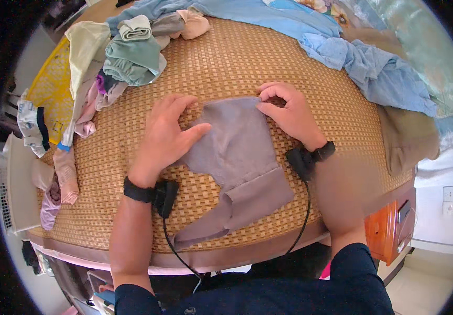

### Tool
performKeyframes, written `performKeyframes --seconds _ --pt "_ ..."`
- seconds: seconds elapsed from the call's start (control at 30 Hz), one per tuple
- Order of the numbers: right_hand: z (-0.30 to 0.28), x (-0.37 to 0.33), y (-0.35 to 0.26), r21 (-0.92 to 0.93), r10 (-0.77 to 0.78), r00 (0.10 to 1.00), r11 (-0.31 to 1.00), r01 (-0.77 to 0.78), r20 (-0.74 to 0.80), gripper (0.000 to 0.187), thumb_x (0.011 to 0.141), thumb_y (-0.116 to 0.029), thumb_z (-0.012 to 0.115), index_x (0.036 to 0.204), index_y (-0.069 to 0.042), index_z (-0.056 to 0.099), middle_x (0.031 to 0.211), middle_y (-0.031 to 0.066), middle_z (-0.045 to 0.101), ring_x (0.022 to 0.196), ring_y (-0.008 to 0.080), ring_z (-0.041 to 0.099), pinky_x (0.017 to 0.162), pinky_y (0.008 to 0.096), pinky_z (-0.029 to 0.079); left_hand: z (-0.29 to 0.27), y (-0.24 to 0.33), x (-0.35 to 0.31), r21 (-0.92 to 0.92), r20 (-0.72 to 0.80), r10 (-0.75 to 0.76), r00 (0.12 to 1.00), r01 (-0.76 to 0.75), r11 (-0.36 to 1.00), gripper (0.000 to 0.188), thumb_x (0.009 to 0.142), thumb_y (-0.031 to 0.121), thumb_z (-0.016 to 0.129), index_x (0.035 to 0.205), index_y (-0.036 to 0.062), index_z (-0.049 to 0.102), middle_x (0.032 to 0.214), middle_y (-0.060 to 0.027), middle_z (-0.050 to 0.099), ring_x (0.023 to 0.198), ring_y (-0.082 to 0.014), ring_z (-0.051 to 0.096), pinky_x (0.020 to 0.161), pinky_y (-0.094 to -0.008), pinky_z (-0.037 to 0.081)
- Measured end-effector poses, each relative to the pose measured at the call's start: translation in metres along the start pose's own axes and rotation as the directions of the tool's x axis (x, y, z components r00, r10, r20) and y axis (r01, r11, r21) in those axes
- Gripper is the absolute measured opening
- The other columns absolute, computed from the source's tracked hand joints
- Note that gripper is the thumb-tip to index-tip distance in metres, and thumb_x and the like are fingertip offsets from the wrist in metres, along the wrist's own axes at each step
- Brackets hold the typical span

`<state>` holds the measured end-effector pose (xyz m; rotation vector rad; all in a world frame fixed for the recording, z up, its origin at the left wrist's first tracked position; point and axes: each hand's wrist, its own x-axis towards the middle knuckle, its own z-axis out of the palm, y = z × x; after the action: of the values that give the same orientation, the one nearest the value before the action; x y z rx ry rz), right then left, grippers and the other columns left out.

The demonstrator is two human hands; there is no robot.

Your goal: Folding small items of clothing on a bed and placing them into a pink storage bin.

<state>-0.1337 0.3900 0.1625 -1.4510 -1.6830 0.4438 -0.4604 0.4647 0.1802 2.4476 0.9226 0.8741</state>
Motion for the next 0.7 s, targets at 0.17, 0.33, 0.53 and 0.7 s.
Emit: performKeyframes --seconds 0.17,0.33,0.53,0.7 --pt "0.005 -0.002 -0.017 0.182 0.206 0.978 0.961 -0.206 0.020 0.033 0.085 -0.017 0.088 0.114 -0.004 0.079 0.124 0.0135 0.079 0.115 0.0327 0.072 0.105 0.0427 0.055 0.003 0.003 -0.004 0.108 -0.003 0.038 0.999 -0.037 0.993 0.053 0.085 0.020 0.091 0.133 0.0060 0.074 0.142 -0.0165 0.069 0.134 -0.0388 0.063 0.115 -0.0489 0.050" --pt "0.000 0.000 -0.014 -0.161 -0.131 0.991 0.978 0.129 0.002 0.041 0.085 -0.023 0.089 0.121 -0.005 0.079 0.127 0.0141 0.079 0.120 0.0338 0.072 0.109 0.0450 0.055 0.005 0.005 -0.002 0.049 0.044 0.046 0.998 -0.048 0.998 0.050 0.083 0.014 0.090 0.130 0.0076 0.075 0.144 -0.0152 0.069 0.138 -0.0370 0.061 0.119 -0.0494 0.046" --pt "-0.001 -0.005 -0.014 -0.181 -0.053 0.996 0.981 0.065 0.071 0.038 0.092 -0.022 0.087 0.126 -0.007 0.078 0.144 0.0089 0.072 0.140 0.0309 0.059 0.120 0.0432 0.045 0.002 0.010 0.000 -0.055 0.099 0.046 0.994 -0.040 0.998 0.052 0.084 0.009 0.088 0.133 0.0082 0.073 0.139 -0.0128 0.072 0.137 -0.0350 0.063 0.120 -0.0482 0.045" --pt "0.000 -0.002 -0.010 -0.072 -0.091 0.995 0.993 0.094 0.044 0.027 0.092 -0.016 0.085 0.116 -0.006 0.078 0.132 0.0109 0.077 0.128 0.0290 0.068 0.111 0.0428 0.052 0.007 0.014 0.000 -0.195 0.019 -0.093 0.995 0.095 0.976 0.057 0.089 0.008 0.085 0.143 0.0055 0.068 0.126 -0.0081 0.077 0.127 -0.0300 0.068 0.116 -0.0448 0.048"
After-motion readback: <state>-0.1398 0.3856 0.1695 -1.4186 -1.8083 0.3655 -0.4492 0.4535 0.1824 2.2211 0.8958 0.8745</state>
